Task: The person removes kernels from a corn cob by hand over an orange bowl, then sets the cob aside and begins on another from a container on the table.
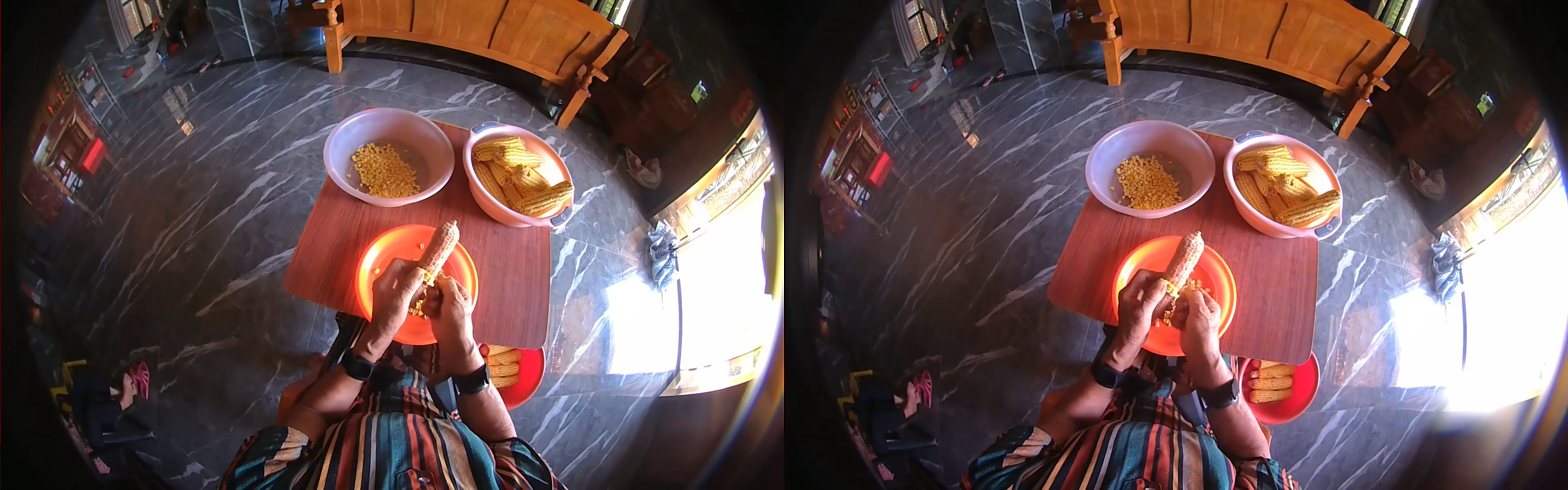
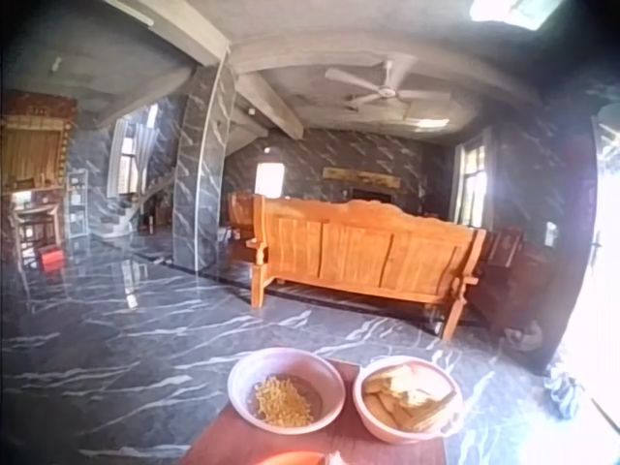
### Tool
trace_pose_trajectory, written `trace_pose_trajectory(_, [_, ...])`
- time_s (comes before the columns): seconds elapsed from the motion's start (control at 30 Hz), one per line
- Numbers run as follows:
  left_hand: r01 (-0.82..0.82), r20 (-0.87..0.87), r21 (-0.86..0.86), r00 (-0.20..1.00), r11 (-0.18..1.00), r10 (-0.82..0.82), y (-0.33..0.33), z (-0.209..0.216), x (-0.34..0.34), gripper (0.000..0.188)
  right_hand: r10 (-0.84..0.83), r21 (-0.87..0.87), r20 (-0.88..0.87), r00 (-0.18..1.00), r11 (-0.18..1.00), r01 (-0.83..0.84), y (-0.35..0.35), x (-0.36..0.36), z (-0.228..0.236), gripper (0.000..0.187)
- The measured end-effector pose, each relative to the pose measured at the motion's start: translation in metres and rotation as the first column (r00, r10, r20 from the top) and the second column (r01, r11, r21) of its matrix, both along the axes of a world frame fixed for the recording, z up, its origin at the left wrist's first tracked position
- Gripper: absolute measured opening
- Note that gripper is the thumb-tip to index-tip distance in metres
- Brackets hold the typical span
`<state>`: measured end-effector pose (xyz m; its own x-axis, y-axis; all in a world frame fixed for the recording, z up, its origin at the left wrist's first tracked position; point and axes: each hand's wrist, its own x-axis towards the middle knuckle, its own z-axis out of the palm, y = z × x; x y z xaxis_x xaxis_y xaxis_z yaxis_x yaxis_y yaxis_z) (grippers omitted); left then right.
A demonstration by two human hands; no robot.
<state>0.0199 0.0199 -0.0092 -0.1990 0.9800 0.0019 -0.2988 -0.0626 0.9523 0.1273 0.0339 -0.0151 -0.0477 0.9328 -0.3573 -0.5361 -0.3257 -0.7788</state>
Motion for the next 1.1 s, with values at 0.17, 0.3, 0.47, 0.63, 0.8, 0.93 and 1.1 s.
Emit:
trace_pose_trajectory(0.17, [-0.017,0.177,-0.054,0.984,0.998,0.026,0.005,-0.009,-0.007,0.023,-0.101,0.016,-0.038,0.994,0.995,0.101,0.003,0.005,-0.01,0.02])
trace_pose_trajectory(0.3, [-0.009,0.203,-0.125,0.978,0.992,0.035,0.005,-0.007,-0.007,0.023,-0.087,0.127,0.041,0.995,0.989,0.081,-0.005,0.007,0.001,0.023])
trace_pose_trajectory(0.47, [0.047,0.258,0.008,0.965,0.999,-0.047,-0.003,0.015,0.0,0.022,0.052,0.273,0.333,0.942,0.95,-0.149,-0.017,-0.002,0.025,0.022])
trace_pose_trajectory(0.63, [-0.016,-0.013,0.066,1.0,0.998,0.017,-0.007,0.01,-0.002,0.023,0.079,0.255,0.298,0.951,0.954,-0.159,-0.024,-0.003,0.034,0.022])
trace_pose_trajectory(0.8, [-0.037,-0.05,0.066,0.998,0.997,0.04,-0.007,0.009,0.0,0.023,0.02,0.344,0.292,0.956,0.931,-0.125,-0.02,-0.001,0.02,0.016])
trace_pose_trajectory(0.93, [0.063,0.019,-0.005,0.998,0.998,-0.063,-0.008,0.01,-0.005,0.022,-0.228,0.487,0.694,0.683,0.848,-0.212,-0.015,0.002,0.016,0.009])
trace_pose_trajectory(1.1, [0.125,0.164,-0.117,0.981,0.985,-0.105,-0.012,0.018,-0.001,0.026,-0.191,0.511,0.678,0.71,0.816,-0.269,-0.015,0.01,0.016,0.009])
